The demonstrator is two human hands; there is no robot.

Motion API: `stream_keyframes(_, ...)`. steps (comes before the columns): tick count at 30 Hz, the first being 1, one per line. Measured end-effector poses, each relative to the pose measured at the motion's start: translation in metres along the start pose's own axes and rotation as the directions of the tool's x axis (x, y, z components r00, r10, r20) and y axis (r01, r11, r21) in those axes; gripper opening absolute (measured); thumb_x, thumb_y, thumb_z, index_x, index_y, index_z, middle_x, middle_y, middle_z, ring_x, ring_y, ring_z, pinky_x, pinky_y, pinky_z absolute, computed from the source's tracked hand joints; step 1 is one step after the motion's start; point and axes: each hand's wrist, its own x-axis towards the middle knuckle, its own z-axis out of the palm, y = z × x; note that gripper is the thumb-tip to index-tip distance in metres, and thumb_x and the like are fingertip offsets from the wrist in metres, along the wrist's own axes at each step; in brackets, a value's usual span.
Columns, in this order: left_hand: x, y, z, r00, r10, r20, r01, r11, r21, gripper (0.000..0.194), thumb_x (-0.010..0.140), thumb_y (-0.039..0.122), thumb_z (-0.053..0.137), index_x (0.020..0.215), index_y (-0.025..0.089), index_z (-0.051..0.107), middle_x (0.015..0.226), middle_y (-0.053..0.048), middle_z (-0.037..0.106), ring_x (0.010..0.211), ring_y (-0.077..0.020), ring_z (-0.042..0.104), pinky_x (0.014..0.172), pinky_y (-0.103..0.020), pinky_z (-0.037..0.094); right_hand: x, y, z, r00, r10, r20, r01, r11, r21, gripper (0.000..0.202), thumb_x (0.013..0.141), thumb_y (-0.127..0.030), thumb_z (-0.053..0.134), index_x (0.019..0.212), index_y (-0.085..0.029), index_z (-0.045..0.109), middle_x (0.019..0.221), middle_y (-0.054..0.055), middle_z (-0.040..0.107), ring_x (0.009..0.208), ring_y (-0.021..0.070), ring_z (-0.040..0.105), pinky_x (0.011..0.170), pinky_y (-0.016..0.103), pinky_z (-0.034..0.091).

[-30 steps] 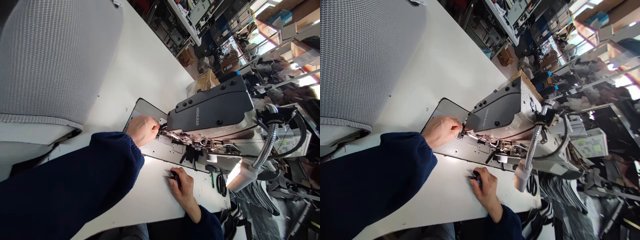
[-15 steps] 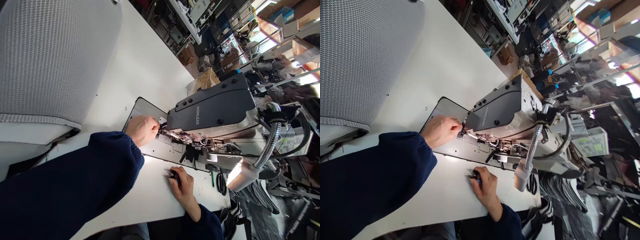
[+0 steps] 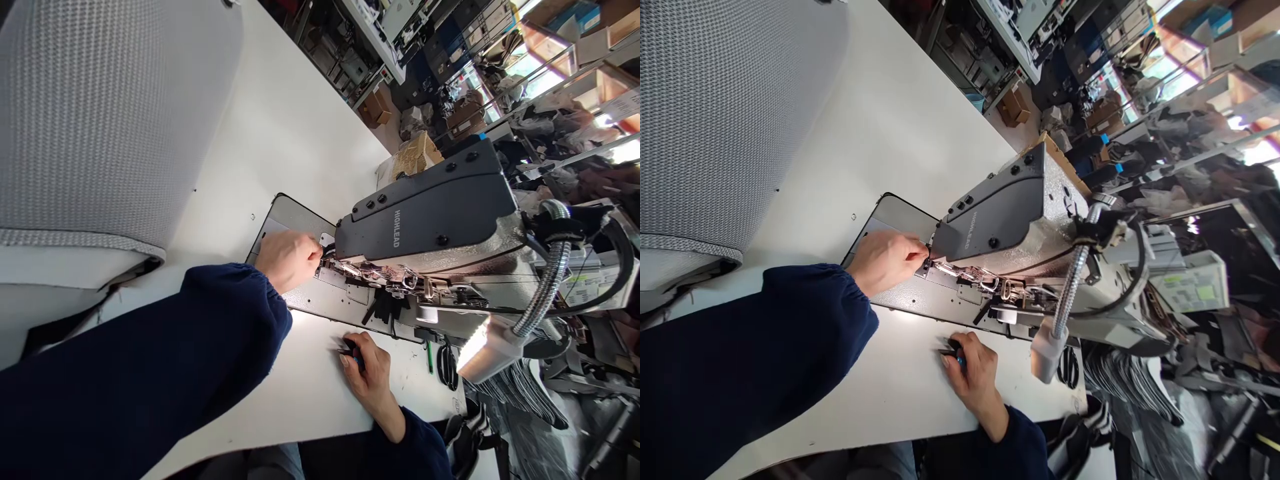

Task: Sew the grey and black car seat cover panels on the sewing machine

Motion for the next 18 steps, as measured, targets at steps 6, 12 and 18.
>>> stream_keyframes(6, 0.0009, -0.0013, 0.0033, 1.000, 0.006, -0.001, -0.006, 1.000, -0.007, 0.023, 0.073, 0.014, 0.046, 0.051, 0.017, 0.043, 0.058, -0.001, 0.050, 0.050, -0.0132, 0.037, 0.051, -0.030, 0.015, -0.0006, -0.0004, 0.0006, 1.000, -0.003, 0.001, 0.003, 1.000, -0.018, 0.022, 0.097, -0.034, 0.039, 0.098, -0.018, 0.054, 0.069, 0.001, 0.057, 0.052, 0.0103, 0.053, 0.048, 0.021, 0.042)
stream_keyframes(12, 0.0002, -0.0024, 0.0041, 0.999, 0.031, -0.010, -0.031, 0.999, -0.021, 0.022, 0.073, 0.013, 0.045, 0.051, 0.016, 0.047, 0.060, -0.003, 0.055, 0.049, -0.0125, 0.036, 0.051, -0.029, 0.015, -0.0033, 0.0026, 0.0018, 1.000, 0.020, 0.004, -0.020, 1.000, -0.012, 0.019, 0.094, -0.031, 0.043, 0.098, -0.018, 0.056, 0.071, 0.001, 0.059, 0.052, 0.0108, 0.053, 0.049, 0.022, 0.042)
stream_keyframes(18, -0.0006, -0.0046, -0.0010, 0.999, 0.031, -0.025, -0.033, 0.997, -0.075, 0.023, 0.071, 0.010, 0.045, 0.049, 0.016, 0.046, 0.061, -0.002, 0.055, 0.049, -0.0121, 0.036, 0.051, -0.030, 0.016, -0.0002, 0.0004, 0.0003, 1.000, -0.001, -0.004, 0.000, 1.000, -0.009, 0.019, 0.095, -0.030, 0.041, 0.097, -0.018, 0.055, 0.070, 0.001, 0.058, 0.051, 0.0107, 0.053, 0.047, 0.021, 0.041)
